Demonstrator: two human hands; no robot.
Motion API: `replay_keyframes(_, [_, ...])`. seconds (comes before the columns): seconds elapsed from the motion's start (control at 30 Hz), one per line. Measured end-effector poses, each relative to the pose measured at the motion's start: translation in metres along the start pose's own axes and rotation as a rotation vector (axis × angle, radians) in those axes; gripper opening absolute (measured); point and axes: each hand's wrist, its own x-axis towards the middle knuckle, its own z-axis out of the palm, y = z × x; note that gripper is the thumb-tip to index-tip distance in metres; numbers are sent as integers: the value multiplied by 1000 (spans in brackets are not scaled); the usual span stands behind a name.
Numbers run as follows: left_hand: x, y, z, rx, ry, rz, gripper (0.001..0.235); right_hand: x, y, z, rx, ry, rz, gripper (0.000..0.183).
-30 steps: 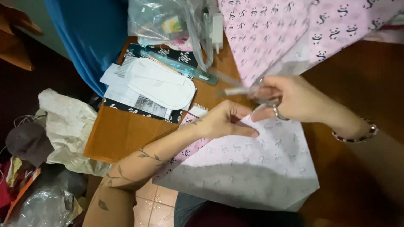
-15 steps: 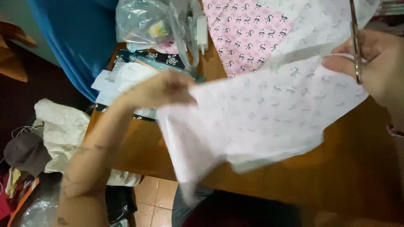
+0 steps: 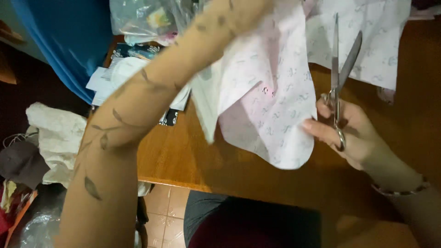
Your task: Cutting out fabric pieces using scissors following a pattern
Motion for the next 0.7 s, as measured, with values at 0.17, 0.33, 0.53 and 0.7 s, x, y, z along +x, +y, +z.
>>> replay_keyframes(0.17, [-48,60,65,-25,108,145,52,11,31,-29,86,276,136,32])
replay_keyframes(0.33, [-133,106,82,-1429,-627,-723,48,22,18,-13,282,264,109,34])
replay_keyframes(0.53, [-143,129,104,-2318,-44,-753,132,32,10,16,436,107,14,32])
replay_keyframes(0.7, [-126,98,99,-2254,566,-844,77,26,17,32,214,104,19,33])
